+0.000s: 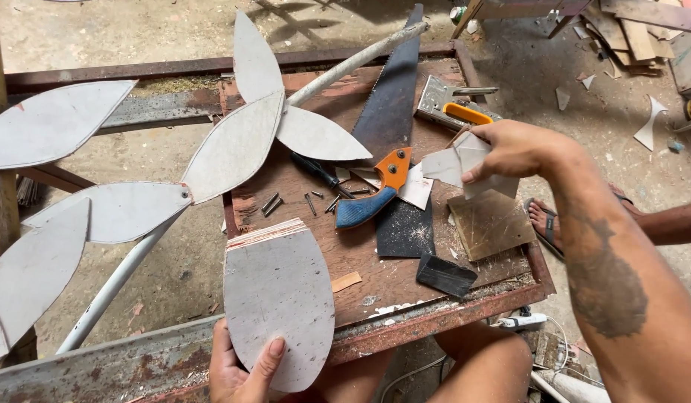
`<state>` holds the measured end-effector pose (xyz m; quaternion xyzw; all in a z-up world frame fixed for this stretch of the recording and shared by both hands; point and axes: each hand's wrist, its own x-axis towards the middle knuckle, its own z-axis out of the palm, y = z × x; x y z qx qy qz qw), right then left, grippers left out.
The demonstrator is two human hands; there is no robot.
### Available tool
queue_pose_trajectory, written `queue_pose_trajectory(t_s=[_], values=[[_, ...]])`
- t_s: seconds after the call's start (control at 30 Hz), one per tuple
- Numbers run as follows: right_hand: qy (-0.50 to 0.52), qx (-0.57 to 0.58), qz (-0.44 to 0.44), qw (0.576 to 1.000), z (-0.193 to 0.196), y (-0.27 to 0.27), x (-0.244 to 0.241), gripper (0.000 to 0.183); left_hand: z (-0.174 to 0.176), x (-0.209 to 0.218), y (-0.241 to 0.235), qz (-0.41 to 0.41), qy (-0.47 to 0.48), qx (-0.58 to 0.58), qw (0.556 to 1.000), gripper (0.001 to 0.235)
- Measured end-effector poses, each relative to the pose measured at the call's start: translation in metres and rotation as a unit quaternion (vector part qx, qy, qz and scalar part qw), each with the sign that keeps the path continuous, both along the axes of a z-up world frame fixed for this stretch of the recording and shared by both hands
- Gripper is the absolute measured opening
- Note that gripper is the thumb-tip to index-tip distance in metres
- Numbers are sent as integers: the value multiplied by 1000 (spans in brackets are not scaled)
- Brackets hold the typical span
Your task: Cutting and arranging leaf-shaped wooden pieces using a hand saw on a workbench.
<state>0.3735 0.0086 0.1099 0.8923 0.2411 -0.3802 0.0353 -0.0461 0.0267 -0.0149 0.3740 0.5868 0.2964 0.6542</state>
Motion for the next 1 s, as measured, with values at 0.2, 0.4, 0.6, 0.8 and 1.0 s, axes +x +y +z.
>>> queue_pose_trajectory(t_s=[0.2,0.4,0.6,0.8,1.0], values=[[61,-8,25,998,21,-10,-46,44,-35,-20,-4,-32,0,127,991,51],[157,151,60,974,-31,-1,-121,53,-62,-47,0,160,18,158,974,84],[274,174,-180,929,-19,31,-221,37,-28,-53,15,202,-32,120,971,80],[39,202,20,978,-41,13,-233,79,-13,-39,16,180,-20,126,976,78],[-119,187,-57,974,-21,4,-137,62,-44,-54,19,146,-34,113,982,68]])
